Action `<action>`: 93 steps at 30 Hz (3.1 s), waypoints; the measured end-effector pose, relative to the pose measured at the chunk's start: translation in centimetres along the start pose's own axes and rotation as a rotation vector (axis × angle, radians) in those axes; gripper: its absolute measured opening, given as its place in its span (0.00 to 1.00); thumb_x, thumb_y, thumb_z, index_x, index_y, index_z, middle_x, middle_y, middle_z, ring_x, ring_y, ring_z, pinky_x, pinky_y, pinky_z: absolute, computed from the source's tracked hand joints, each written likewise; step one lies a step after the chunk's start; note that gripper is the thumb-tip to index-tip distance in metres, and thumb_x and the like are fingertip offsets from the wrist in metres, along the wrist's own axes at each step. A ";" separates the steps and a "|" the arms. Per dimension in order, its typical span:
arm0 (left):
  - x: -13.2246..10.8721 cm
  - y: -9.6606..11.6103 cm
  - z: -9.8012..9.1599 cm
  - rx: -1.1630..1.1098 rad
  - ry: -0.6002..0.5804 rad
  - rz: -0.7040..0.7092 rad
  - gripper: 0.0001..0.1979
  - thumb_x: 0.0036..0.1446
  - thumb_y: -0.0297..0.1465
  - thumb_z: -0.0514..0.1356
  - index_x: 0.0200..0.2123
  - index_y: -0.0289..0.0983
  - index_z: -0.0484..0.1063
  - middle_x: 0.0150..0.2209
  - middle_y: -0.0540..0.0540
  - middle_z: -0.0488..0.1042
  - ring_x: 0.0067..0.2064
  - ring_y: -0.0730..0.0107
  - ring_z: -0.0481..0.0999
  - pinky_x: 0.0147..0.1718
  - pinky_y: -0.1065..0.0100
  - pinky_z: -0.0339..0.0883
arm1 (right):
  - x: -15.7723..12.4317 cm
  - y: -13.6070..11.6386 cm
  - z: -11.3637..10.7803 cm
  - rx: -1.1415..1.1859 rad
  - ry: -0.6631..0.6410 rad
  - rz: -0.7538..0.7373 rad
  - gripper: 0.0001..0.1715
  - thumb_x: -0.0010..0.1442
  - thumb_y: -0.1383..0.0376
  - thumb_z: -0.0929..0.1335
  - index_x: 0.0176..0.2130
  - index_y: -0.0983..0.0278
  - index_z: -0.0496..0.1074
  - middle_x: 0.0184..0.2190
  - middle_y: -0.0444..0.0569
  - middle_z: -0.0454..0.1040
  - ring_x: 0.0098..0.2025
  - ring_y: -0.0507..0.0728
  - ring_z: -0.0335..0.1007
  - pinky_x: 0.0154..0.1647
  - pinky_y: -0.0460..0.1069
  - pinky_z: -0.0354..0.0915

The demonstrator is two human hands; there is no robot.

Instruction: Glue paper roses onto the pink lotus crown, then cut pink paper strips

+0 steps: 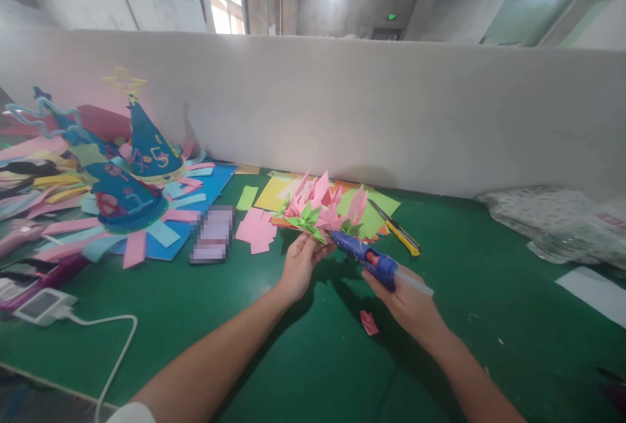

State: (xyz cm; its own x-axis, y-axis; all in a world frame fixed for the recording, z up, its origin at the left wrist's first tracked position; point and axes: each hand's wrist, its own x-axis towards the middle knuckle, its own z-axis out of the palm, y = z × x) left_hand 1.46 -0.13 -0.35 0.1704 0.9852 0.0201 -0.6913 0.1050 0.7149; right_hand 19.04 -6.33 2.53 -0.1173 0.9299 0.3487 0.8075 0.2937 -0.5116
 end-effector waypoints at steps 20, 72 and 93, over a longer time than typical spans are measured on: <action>0.3 -0.2 -0.5 0.023 -0.004 0.062 0.16 0.48 0.40 0.65 0.37 0.35 0.74 0.39 0.45 0.77 0.39 0.67 0.77 0.47 0.61 0.67 | -0.3 0.6 -0.5 -0.181 -0.068 -0.055 0.11 0.60 0.58 0.60 0.33 0.61 0.66 0.23 0.47 0.72 0.25 0.57 0.69 0.24 0.48 0.60; 1.3 0.0 -1.2 -0.031 0.140 0.252 0.14 0.47 0.37 0.66 0.34 0.36 0.70 0.38 0.47 0.77 0.42 0.67 0.77 0.53 0.56 0.65 | 0.0 1.3 -3.0 0.231 -0.729 0.031 0.07 0.57 0.65 0.64 0.31 0.62 0.72 0.31 0.46 0.72 0.32 0.52 0.68 0.34 0.46 0.62; 1.2 -0.3 -1.1 -0.020 0.128 0.204 0.14 0.49 0.37 0.64 0.38 0.37 0.70 0.41 0.46 0.76 0.45 0.64 0.76 0.54 0.55 0.63 | -0.1 1.1 -0.7 0.233 -0.689 -0.138 0.08 0.59 0.65 0.65 0.31 0.63 0.74 0.29 0.46 0.71 0.30 0.51 0.66 0.30 0.44 0.60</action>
State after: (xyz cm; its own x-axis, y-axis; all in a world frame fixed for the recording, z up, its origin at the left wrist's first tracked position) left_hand 1.08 1.13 -1.36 -0.0644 0.9953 0.0730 -0.7163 -0.0970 0.6910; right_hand 20.36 -6.29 2.45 -0.6074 0.7866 -0.1112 0.6246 0.3864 -0.6786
